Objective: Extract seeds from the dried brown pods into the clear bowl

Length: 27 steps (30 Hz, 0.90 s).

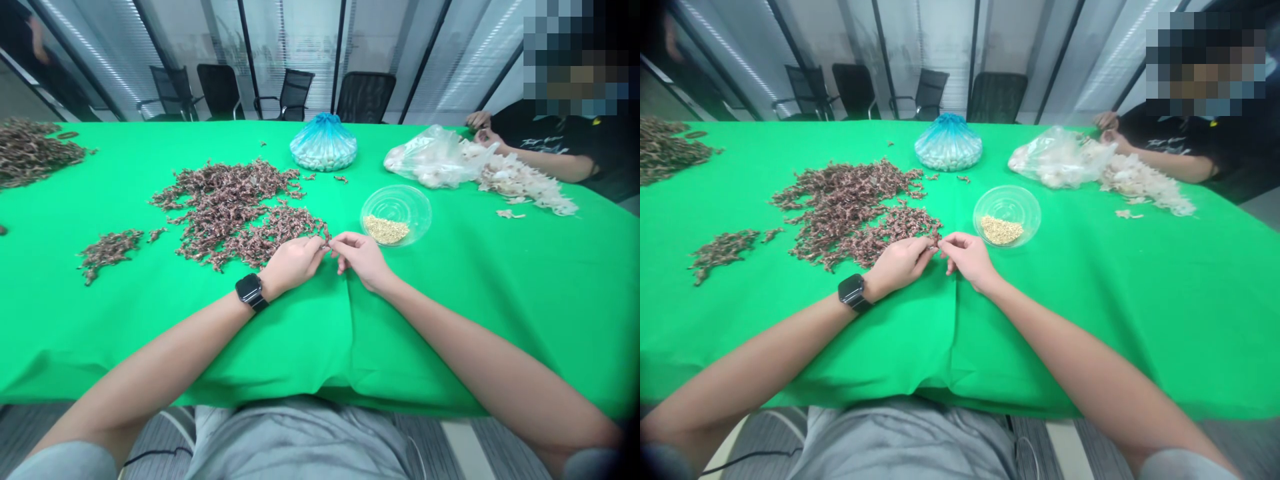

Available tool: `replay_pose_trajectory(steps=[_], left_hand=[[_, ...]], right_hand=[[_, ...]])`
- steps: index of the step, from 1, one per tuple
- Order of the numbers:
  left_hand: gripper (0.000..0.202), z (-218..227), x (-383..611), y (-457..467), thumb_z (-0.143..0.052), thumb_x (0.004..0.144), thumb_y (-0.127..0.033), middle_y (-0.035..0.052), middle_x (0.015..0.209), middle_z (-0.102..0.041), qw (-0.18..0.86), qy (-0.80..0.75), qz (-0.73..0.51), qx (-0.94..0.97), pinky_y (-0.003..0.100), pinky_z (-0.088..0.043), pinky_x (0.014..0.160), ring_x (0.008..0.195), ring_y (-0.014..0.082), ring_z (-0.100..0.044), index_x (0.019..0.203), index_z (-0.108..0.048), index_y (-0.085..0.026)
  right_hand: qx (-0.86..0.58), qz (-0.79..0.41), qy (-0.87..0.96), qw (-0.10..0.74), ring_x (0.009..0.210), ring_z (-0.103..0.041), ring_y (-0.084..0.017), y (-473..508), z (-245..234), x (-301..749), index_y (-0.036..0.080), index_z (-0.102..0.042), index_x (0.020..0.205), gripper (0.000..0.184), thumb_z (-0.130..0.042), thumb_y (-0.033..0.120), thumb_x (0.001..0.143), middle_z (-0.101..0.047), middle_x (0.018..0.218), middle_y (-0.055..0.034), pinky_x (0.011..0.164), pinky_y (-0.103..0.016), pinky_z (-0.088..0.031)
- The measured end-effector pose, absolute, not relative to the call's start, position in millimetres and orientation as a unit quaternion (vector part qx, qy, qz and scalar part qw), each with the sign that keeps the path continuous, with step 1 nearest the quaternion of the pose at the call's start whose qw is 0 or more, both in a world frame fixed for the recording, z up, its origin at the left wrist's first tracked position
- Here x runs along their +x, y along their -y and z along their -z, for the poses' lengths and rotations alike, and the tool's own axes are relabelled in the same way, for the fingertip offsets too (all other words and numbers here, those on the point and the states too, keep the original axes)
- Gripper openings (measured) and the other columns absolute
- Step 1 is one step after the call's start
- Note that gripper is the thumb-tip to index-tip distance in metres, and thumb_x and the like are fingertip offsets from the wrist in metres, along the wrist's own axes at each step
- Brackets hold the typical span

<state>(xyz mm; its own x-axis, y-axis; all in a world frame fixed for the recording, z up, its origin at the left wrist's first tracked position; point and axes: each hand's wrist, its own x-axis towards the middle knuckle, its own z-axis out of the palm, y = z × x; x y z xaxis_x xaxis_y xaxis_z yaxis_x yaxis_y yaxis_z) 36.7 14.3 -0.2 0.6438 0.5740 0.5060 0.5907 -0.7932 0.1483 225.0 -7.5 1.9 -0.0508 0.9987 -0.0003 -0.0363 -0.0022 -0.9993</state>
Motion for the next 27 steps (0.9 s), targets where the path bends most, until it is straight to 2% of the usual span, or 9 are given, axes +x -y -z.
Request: replay_pose_trajectory(steps=[3, 6, 12, 21, 27], left_hand=[[0.024, -0.4, 37.4, -12.6, -0.045, 0.104, -0.032, 0.0088, 0.091, -0.073, -0.012, 0.332, 0.286, -0.899, 0.029, -0.053, 0.078, 0.085, 0.0192, -0.07, 0.103, -0.063, -0.017], [0.023, -2.8, 38.8, -10.6, -0.048, 0.103, -0.033, 0.0055, 0.083, -0.072, -0.061, 0.364, 0.311, -0.876, 0.026, -0.05, 0.07, 0.074, 0.0164, -0.068, 0.101, -0.065, -0.017], [0.021, -5.9, 40.1, -10.8, -0.052, 0.101, -0.034, -0.0014, 0.071, -0.066, -0.148, 0.381, 0.365, -0.837, 0.022, -0.044, 0.062, 0.06, 0.0114, -0.059, 0.103, -0.065, -0.018], [0.02, -2.3, 40.7, -12.8, -0.054, 0.1, -0.034, -0.0015, 0.071, -0.066, -0.174, 0.363, 0.37, -0.837, 0.022, -0.044, 0.061, 0.061, 0.0109, -0.058, 0.099, -0.065, -0.018], [0.022, -4.7, 41.2, -12.1, -0.053, 0.1, -0.035, 0.0001, 0.073, -0.07, -0.203, 0.359, 0.376, -0.83, 0.023, -0.045, 0.062, 0.064, 0.0126, -0.063, 0.1, -0.066, -0.017]], right_hand=[[-0.483, -0.461, 0.557, 0.494, 0.041, -0.052, -0.009, 7.0, 0.6, 227.0, 0.018, -0.07, 0.081, 0.027, -0.074, 0.045, 0.08, -0.065, 0.069, 0.001, 0.038, -0.024, -0.048], [-0.483, -0.418, 0.594, 0.489, 0.042, -0.053, -0.009, 7.5, 2.1, 228.2, 0.018, -0.07, 0.081, 0.023, -0.069, 0.041, 0.085, -0.064, 0.07, 0.0009, 0.038, -0.024, -0.046], [-0.479, -0.412, 0.608, 0.48, 0.042, -0.053, -0.01, 9.1, 3.3, 227.1, 0.019, -0.072, 0.084, 0.023, -0.068, 0.041, 0.086, -0.066, 0.07, 0.0005, 0.039, -0.024, -0.045], [-0.482, -0.412, 0.605, 0.482, 0.042, -0.053, -0.01, 10.7, 3.3, 224.9, 0.019, -0.071, 0.081, 0.026, -0.07, 0.044, 0.084, -0.066, 0.068, 0.0004, 0.039, -0.024, -0.044], [-0.49, -0.401, 0.605, 0.483, 0.042, -0.054, -0.01, 11.2, 2.5, 224.8, 0.019, -0.071, 0.081, 0.027, -0.07, 0.046, 0.083, -0.066, 0.068, 0.0, 0.038, -0.024, -0.043]])
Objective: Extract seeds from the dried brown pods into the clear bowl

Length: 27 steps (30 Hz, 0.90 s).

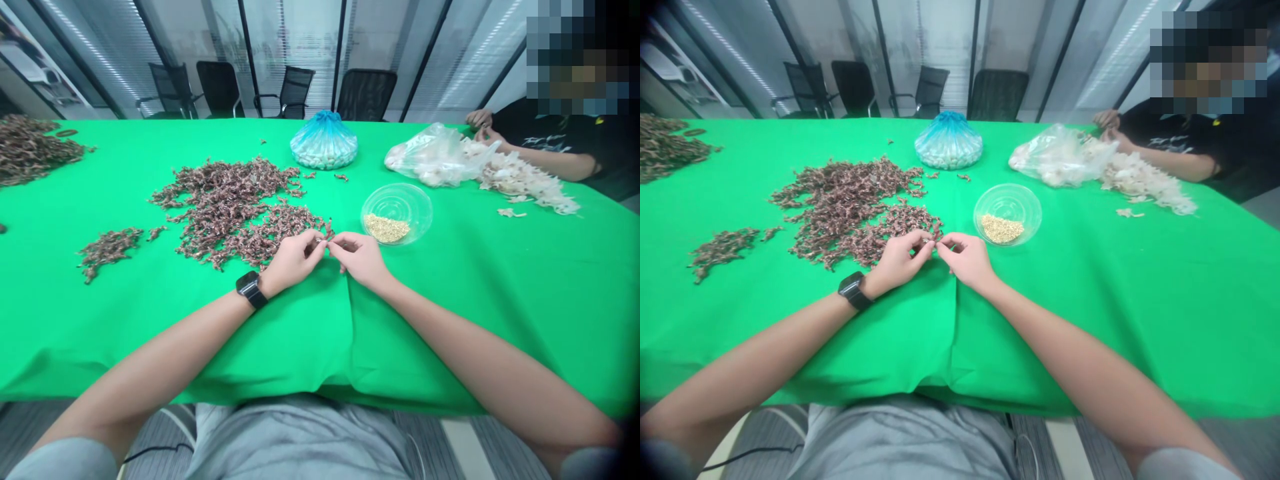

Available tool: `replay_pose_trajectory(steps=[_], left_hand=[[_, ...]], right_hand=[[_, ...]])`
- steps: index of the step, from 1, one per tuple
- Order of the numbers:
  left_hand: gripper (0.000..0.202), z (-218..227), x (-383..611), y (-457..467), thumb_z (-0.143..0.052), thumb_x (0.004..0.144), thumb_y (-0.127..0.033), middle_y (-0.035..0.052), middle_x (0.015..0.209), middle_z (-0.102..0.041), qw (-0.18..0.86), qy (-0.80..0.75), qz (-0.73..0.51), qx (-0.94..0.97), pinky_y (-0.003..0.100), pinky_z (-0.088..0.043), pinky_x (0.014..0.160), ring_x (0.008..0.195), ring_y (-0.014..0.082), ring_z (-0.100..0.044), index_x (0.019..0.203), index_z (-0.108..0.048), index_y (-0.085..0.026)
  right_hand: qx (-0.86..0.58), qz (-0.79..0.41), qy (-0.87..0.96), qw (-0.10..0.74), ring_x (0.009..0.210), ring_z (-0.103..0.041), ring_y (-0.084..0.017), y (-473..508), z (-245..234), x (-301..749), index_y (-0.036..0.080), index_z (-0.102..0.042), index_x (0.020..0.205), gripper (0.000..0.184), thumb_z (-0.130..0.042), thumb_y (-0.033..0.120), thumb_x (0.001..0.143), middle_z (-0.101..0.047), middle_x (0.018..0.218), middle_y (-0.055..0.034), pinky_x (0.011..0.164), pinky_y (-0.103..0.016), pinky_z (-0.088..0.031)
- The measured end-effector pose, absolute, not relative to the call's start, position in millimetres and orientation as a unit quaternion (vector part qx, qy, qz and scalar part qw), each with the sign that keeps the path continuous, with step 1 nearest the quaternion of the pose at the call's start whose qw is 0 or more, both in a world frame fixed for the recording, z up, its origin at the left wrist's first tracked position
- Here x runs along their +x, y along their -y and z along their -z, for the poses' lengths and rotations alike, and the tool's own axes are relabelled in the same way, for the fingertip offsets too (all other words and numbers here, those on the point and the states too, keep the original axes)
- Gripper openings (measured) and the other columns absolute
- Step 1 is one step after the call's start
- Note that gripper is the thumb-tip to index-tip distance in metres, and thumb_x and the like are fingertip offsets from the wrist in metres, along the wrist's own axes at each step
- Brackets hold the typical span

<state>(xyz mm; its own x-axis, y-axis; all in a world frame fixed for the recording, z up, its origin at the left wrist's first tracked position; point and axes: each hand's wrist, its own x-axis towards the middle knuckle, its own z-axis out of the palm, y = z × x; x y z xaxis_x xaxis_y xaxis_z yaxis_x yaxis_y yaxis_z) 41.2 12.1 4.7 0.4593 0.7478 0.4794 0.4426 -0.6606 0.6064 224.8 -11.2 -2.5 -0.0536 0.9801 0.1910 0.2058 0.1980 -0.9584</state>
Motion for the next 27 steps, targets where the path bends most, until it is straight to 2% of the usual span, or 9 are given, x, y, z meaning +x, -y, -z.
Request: replay_pose_trajectory(steps=[9, 16, 27], left_hand=[[0.025, -7.4, 43.3, -10.4, -0.053, 0.1, -0.038, 0.0006, 0.073, -0.073, 0.26, -0.365, -0.384, 0.807, 0.024, -0.048, 0.066, 0.064, 0.013, -0.065, 0.099, -0.067, -0.017], [0.028, -6.5, 44.8, -10.9, -0.053, 0.1, -0.041, 0.0014, 0.073, -0.073, 0.298, -0.363, -0.386, 0.794, 0.025, -0.049, 0.063, 0.061, 0.013, -0.064, 0.099, -0.067, -0.016], [0.027, -6.8, 43.4, -10.8, -0.053, 0.1, -0.039, -0.0001, 0.074, -0.073, 0.273, -0.364, -0.378, 0.807, 0.024, -0.047, 0.064, 0.062, 0.0124, -0.063, 0.096, -0.068, -0.017]], right_hand=[[-0.498, -0.399, 0.595, 0.488, 0.043, -0.055, -0.01, 11.6, 2.0, 224.4, 0.02, -0.067, 0.085, 0.027, -0.073, 0.046, 0.082, -0.067, 0.076, -0.0005, 0.036, -0.024, -0.043], [-0.506, -0.402, 0.586, 0.49, 0.046, -0.053, -0.011, 12.8, 0.0, 222.9, 0.02, -0.064, 0.082, 0.025, -0.074, 0.043, 0.08, -0.064, 0.068, 0.0005, 0.038, -0.024, -0.045], [-0.507, -0.306, 0.626, 0.507, 0.058, -0.054, -0.013, 15.6, -6.6, 223.8, 0.021, -0.068, 0.088, 0.016, -0.065, 0.036, 0.088, -0.067, 0.075, -0.0022, 0.052, -0.025, -0.043]])
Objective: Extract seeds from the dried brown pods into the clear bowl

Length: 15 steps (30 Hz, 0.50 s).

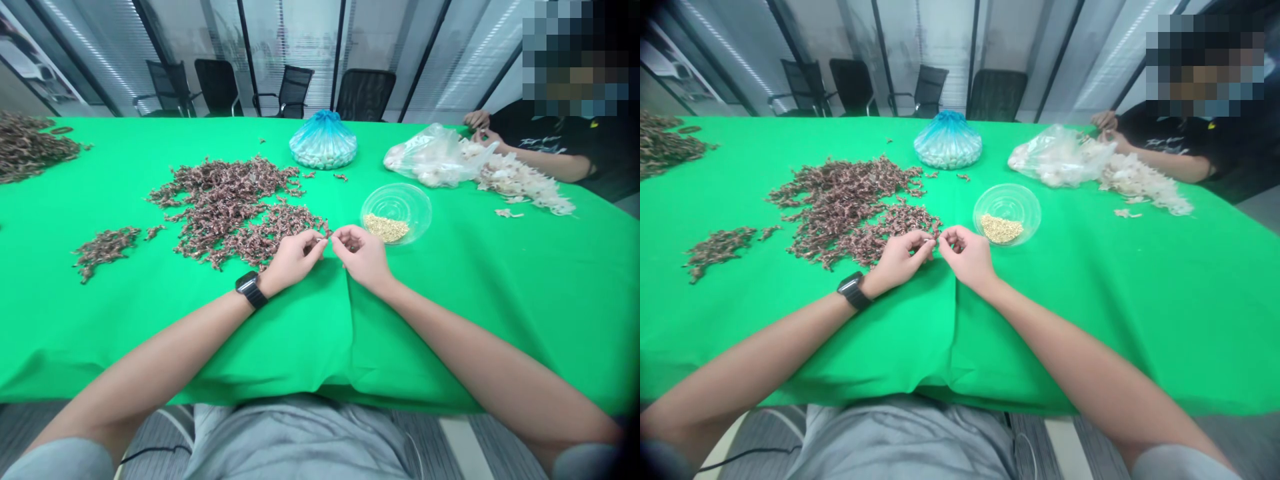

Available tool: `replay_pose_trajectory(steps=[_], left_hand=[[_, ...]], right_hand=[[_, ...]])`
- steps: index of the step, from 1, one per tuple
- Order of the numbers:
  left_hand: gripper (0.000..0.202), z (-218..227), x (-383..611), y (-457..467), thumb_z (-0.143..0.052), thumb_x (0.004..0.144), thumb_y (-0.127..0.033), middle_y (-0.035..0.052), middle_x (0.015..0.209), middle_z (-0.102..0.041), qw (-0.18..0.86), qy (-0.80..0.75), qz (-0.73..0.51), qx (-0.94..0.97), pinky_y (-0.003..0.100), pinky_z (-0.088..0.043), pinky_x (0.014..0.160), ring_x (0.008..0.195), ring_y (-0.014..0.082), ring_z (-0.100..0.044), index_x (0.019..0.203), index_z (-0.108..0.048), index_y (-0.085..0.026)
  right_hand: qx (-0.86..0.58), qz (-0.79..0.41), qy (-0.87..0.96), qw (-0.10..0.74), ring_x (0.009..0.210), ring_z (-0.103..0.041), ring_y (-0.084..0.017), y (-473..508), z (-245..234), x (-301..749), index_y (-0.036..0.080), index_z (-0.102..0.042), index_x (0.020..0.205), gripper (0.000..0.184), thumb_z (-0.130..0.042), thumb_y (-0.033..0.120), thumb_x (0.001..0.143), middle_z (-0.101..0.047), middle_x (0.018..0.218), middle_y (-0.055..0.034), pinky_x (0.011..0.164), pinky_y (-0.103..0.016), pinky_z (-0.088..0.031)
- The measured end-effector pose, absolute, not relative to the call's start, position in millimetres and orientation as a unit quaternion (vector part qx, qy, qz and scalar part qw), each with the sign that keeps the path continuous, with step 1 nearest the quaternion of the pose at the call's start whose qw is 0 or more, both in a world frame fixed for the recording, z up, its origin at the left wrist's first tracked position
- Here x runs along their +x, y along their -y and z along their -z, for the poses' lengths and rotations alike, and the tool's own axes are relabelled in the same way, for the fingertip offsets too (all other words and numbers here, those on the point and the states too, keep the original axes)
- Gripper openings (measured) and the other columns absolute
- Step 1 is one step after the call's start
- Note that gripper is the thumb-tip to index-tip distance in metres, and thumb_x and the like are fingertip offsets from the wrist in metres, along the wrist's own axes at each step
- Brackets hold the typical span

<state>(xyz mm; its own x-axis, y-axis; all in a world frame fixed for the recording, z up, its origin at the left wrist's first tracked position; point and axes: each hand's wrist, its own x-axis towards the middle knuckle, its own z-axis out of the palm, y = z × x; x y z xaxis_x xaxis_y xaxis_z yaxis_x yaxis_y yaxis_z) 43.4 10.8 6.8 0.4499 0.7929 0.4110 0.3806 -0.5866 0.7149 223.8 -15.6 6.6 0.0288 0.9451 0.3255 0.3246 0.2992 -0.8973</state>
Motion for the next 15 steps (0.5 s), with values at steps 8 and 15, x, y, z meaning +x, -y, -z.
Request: replay_pose_trajectory(steps=[8, 15], left_hand=[[0.028, -6.0, 43.5, -10.1, -0.052, 0.101, -0.039, -0.0013, 0.071, -0.071, 0.268, -0.355, -0.375, 0.813, 0.023, -0.044, 0.062, 0.06, 0.0113, -0.06, 0.093, -0.068, -0.017], [0.029, -4.7, 42.8, -10.6, -0.052, 0.101, -0.04, -0.0013, 0.072, -0.071, 0.266, -0.354, -0.368, 0.817, 0.023, -0.043, 0.062, 0.061, 0.011, -0.059, 0.092, -0.068, -0.017]], right_hand=[[-0.503, -0.255, 0.666, 0.488, 0.057, -0.054, -0.012, 14.6, -4.4, 225.7, 0.02, -0.068, 0.089, 0.014, -0.063, 0.033, 0.09, -0.068, 0.075, -0.0021, 0.054, -0.026, -0.041], [-0.498, -0.227, 0.676, 0.493, 0.056, -0.054, -0.011, 12.6, -2.1, 225.7, 0.018, -0.068, 0.089, 0.014, -0.063, 0.031, 0.09, -0.069, 0.074, -0.0021, 0.053, -0.025, -0.041]])
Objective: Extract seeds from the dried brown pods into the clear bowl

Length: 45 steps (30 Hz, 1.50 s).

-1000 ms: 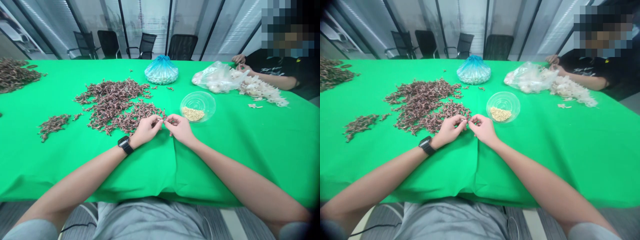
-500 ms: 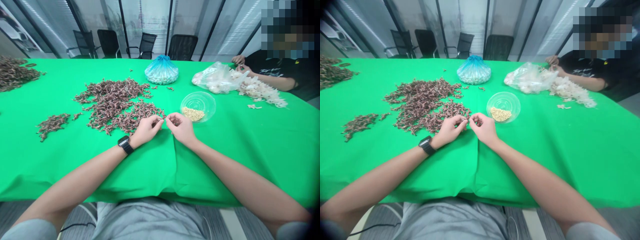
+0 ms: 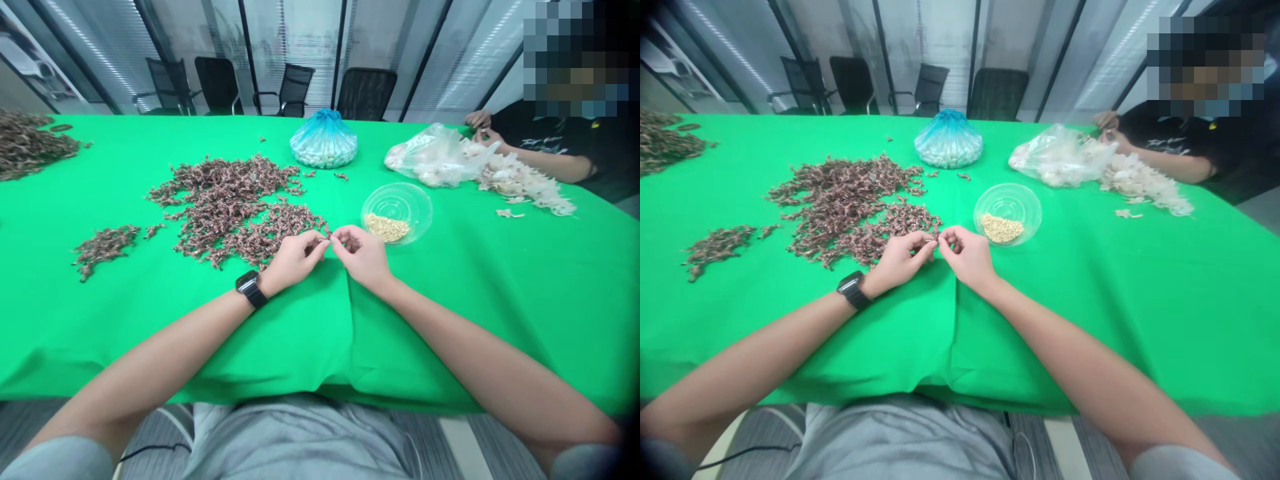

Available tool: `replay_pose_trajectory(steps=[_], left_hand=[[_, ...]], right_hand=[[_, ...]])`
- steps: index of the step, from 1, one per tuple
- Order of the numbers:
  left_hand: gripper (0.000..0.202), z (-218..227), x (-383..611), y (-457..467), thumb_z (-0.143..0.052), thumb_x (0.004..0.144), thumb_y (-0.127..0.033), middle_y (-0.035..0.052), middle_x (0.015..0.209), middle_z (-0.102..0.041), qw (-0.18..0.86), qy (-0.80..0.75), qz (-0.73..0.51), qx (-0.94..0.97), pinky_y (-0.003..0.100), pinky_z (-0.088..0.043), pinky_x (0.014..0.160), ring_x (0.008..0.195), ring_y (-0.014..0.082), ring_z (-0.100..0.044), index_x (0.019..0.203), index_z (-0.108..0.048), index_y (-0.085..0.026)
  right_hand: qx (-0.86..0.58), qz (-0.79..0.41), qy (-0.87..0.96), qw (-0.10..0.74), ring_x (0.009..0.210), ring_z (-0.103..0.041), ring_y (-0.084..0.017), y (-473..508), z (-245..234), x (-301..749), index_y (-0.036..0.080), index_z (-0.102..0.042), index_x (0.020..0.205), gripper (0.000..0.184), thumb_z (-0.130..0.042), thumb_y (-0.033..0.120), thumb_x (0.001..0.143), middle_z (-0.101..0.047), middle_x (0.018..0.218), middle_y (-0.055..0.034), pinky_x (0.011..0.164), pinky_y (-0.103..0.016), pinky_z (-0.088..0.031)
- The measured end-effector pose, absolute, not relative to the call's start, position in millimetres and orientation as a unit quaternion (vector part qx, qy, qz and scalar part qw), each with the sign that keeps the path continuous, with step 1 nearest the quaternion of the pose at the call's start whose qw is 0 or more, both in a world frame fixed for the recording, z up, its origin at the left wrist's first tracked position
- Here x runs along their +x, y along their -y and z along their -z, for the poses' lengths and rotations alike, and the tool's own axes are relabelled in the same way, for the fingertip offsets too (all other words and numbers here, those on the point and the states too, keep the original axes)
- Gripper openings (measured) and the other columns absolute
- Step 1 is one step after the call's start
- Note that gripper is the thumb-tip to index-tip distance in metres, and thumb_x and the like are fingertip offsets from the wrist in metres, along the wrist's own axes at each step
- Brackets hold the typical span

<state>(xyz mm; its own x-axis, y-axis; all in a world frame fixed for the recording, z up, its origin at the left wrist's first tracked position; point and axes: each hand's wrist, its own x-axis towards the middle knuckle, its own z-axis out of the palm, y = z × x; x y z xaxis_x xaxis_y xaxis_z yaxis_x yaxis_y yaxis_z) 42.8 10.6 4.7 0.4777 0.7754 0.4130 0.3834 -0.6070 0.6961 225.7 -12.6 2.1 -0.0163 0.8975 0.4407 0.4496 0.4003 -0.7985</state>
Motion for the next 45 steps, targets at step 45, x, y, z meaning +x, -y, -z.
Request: replay_pose_trajectory(steps=[45], left_hand=[[0.024, -3.2, 40.2, -11.5, -0.051, 0.102, -0.036, 0.0011, 0.082, -0.075, 0.171, -0.368, -0.372, 0.835, 0.023, -0.048, 0.067, 0.069, 0.0132, -0.068, 0.11, -0.066, -0.018]], right_hand=[[-0.499, -0.41, 0.602, 0.469, 0.042, -0.052, -0.009, 14.1, -3.6, 224.8, 0.017, -0.065, 0.084, 0.03, -0.074, 0.046, 0.082, -0.065, 0.064, 0.0005, 0.039, -0.021, -0.039]])
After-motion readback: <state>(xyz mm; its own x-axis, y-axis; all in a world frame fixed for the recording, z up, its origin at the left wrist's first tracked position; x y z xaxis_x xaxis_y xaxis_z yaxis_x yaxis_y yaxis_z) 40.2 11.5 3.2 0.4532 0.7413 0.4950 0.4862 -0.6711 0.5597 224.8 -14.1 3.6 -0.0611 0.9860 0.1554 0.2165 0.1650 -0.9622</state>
